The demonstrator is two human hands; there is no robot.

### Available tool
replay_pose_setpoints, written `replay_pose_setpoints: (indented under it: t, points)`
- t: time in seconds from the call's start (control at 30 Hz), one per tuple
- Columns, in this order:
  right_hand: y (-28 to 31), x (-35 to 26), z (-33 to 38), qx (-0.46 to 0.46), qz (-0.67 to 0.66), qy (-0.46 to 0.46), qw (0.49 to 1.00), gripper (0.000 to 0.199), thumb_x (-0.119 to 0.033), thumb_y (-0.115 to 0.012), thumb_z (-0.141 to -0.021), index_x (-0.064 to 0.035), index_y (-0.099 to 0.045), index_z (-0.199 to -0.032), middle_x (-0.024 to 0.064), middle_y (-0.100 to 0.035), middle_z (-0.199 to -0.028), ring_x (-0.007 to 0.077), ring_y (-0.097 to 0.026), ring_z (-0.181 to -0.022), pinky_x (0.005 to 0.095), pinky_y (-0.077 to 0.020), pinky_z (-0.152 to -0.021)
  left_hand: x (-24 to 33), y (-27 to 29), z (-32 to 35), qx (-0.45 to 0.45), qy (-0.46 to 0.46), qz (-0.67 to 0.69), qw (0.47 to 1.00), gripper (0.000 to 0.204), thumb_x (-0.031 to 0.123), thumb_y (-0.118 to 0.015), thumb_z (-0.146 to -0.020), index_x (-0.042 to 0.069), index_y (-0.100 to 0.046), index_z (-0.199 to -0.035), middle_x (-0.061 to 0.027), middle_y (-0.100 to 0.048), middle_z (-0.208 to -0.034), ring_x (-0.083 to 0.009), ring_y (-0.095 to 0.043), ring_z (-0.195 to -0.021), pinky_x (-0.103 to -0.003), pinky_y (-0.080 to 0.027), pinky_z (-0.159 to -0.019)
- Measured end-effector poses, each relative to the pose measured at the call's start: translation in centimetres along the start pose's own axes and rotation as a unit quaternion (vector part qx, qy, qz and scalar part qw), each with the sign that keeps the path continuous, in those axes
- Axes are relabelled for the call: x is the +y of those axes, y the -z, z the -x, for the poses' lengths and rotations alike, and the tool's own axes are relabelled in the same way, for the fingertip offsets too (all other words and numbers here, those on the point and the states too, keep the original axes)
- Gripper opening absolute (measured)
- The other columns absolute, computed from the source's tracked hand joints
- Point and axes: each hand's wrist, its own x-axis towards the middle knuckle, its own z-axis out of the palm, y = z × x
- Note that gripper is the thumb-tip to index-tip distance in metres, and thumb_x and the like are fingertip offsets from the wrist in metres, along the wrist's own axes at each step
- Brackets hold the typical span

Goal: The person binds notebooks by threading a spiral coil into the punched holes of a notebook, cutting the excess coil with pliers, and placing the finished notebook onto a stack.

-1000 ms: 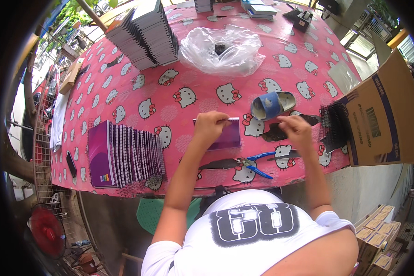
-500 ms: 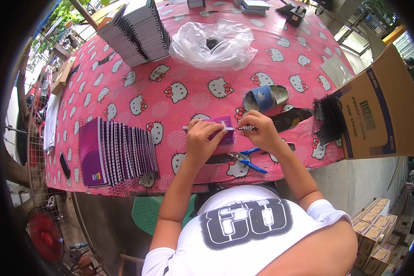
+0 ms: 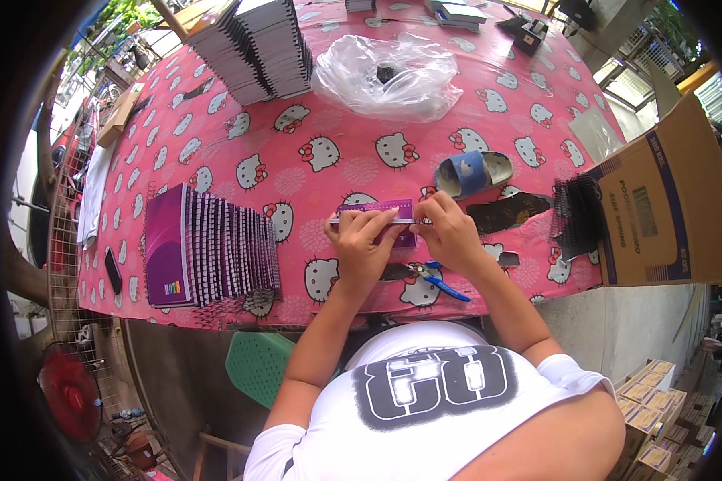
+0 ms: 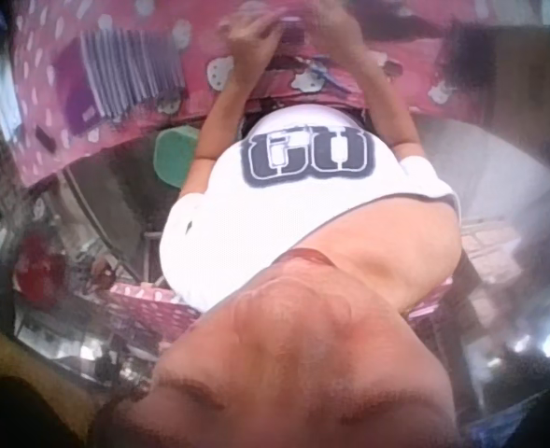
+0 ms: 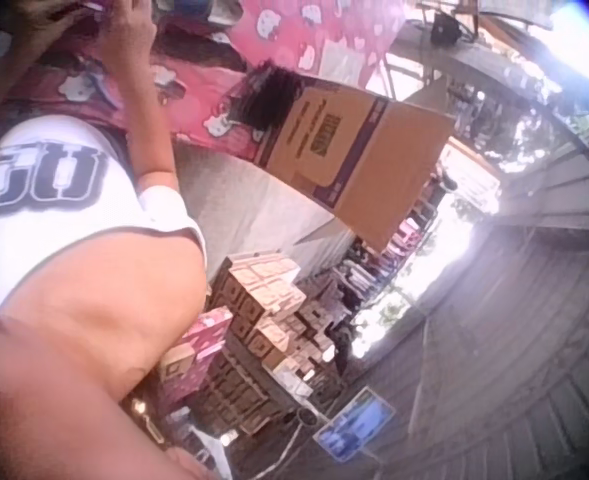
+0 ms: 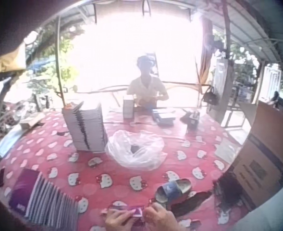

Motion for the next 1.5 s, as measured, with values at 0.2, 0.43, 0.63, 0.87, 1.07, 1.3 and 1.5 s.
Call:
replay_pose_setpoints:
  t: [0.2,0.43,0.63,0.87,1.07,1.3,1.5]
  points:
    - [-0.2,0.3,0.1,-0.052,0.028,0.005,0.998,0.024,-0.021,-0.069,-0.081,-0.0074,-0.058,-0.098,0.0094,-0.056,-0.093,0.0296,-0.061,-0.085,0.0407,-0.0505,-0.062,0.1,0.4,-0.3,-0.01,-0.009,0.012,1.0,0.022,0.015,-0.08,-0.07,0.013,-0.073,-0.091,0.0008,-0.069,-0.088,-0.0163,-0.058,-0.087,-0.039,-0.029,-0.094]
    - [0.2,-1.0,-0.7,-0.01,0.016,0.035,0.999,0.015,-0.013,-0.069,-0.08,-0.0033,-0.058,-0.084,0.011,-0.055,-0.08,0.0314,-0.06,-0.074,0.0406,-0.0474,-0.062,-0.4,0.5,-0.3,-0.014,-0.016,0.036,0.999,0.017,0.01,-0.077,-0.071,0.011,-0.073,-0.088,-0.0001,-0.07,-0.086,-0.0165,-0.059,-0.087,-0.035,-0.032,-0.09]
    - [-0.9,-0.3,-0.3,-0.004,0.028,0.036,0.999,0.013,-0.011,-0.068,-0.08,-0.0013,-0.06,-0.081,0.0118,-0.057,-0.078,0.0317,-0.06,-0.072,0.0406,-0.0474,-0.063,-0.8,0.2,-0.2,-0.006,-0.028,0.036,0.999,0.017,0.009,-0.077,-0.072,0.011,-0.073,-0.088,0.0005,-0.07,-0.085,-0.0158,-0.059,-0.084,-0.033,-0.034,-0.087]
    - [7.5,12.5,-3.0,-0.008,0.167,-0.006,0.986,0.035,-0.015,-0.068,-0.077,-0.0053,-0.062,-0.109,0.0164,-0.063,-0.105,0.0339,-0.057,-0.103,0.0435,-0.0426,-0.091,-1.0,0.2,-1.8,-0.027,-0.04,0.074,0.996,0.021,0.014,-0.077,-0.071,0.016,-0.072,-0.091,0.003,-0.068,-0.084,-0.0156,-0.058,-0.087,-0.04,-0.028,-0.095]
    - [6.4,12.5,-4.0,-0.036,0.086,-0.243,0.966,0.046,-0.016,-0.076,-0.069,-0.0049,-0.058,-0.11,0.0154,-0.06,-0.106,0.0262,-0.057,-0.104,0.0345,-0.0461,-0.085,-2.0,-0.4,-2.2,-0.048,-0.052,0.016,0.997,0.031,0.022,-0.08,-0.066,0.014,-0.068,-0.094,-0.0004,-0.065,-0.087,-0.0197,-0.056,-0.094,-0.042,-0.032,-0.095]
    - [4.0,9.2,-4.4,-0.056,-0.151,-0.047,0.986,0.035,-0.011,-0.071,-0.074,-0.0024,-0.055,-0.105,0.0011,-0.062,-0.087,0.0108,-0.058,-0.075,0.0253,-0.05,-0.068,-2.1,-0.5,-2.6,-0.05,-0.045,0.04,0.997,0.026,0.023,-0.08,-0.065,0.011,-0.068,-0.085,-0.0016,-0.064,-0.085,-0.0222,-0.056,-0.094,-0.042,-0.034,-0.094]
    - [3.2,8.4,-4.5,-0.118,-0.163,-0.08,0.976,0.054,0.002,-0.071,-0.068,-0.0039,-0.055,-0.118,0.0058,-0.067,-0.09,0.0145,-0.063,-0.083,0.0317,-0.0521,-0.071,-1.9,-0.3,-2.9,-0.058,-0.034,0.055,0.996,0.028,0.023,-0.082,-0.062,0.01,-0.068,-0.083,-0.0035,-0.065,-0.088,-0.0238,-0.057,-0.094,-0.041,-0.037,-0.093]
